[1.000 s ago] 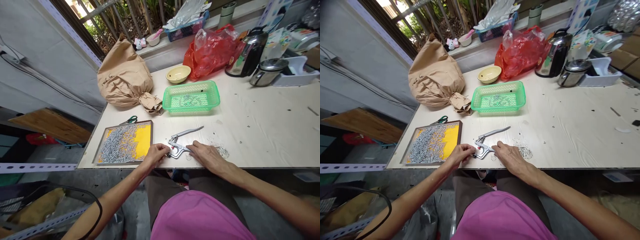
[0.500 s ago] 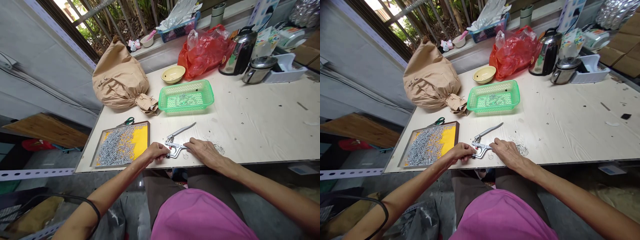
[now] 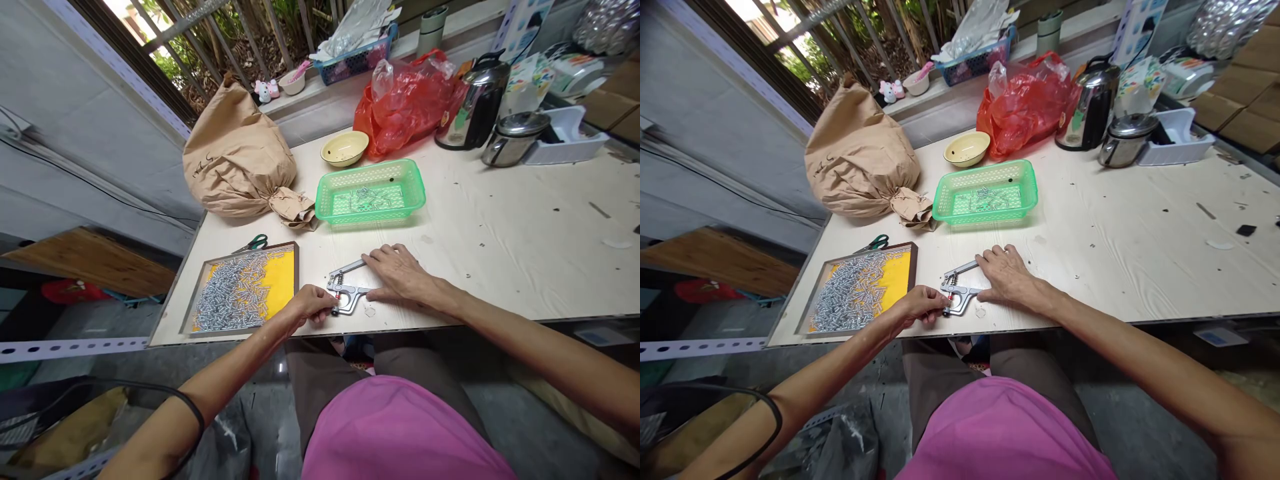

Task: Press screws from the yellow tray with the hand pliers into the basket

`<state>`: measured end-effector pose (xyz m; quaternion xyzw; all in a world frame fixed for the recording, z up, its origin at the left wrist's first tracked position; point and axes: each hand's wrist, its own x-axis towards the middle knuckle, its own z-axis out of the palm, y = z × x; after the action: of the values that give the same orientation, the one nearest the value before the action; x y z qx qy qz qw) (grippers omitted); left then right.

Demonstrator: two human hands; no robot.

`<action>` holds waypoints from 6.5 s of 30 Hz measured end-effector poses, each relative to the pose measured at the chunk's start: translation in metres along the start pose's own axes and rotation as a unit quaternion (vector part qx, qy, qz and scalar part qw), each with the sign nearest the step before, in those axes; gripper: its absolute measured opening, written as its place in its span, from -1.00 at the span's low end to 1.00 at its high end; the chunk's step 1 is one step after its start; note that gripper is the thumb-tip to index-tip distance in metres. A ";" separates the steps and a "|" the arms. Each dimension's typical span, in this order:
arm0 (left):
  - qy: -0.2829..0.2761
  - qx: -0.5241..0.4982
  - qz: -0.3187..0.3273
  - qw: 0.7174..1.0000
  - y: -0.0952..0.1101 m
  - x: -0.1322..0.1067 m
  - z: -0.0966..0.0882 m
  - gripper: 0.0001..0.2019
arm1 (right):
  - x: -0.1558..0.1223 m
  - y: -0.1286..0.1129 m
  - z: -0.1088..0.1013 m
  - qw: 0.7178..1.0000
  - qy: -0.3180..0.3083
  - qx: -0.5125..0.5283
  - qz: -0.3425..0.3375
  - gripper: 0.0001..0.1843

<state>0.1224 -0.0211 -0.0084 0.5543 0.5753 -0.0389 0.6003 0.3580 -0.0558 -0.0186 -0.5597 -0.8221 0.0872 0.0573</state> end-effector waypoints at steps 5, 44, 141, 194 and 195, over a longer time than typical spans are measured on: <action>0.070 0.104 0.012 0.992 -0.004 -0.008 0.005 -0.64 | -0.007 -0.011 -0.003 1.000 0.006 0.003 -0.006 -0.51; 0.237 0.442 0.423 0.754 -0.007 0.015 0.066 -0.75 | 0.005 0.018 0.015 0.999 0.034 -0.004 0.008 -0.77; 0.259 0.296 0.234 0.889 -0.003 -0.015 0.031 -0.79 | -0.008 -0.005 -0.006 1.000 -0.019 -0.016 0.009 -0.54; 0.361 0.384 0.358 0.771 -0.053 -0.065 0.022 -0.78 | 0.045 -0.067 0.019 0.954 -0.045 -0.023 -0.295 -0.83; 0.413 0.387 0.304 0.767 -0.058 -0.067 0.002 -0.78 | 0.048 -0.068 0.023 0.953 -0.041 -0.026 -0.299 -0.83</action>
<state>0.0617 -0.0844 0.0036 0.8480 0.5051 0.1589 0.0200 0.2746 -0.0374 -0.0271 -0.2854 -0.9555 0.0676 0.0325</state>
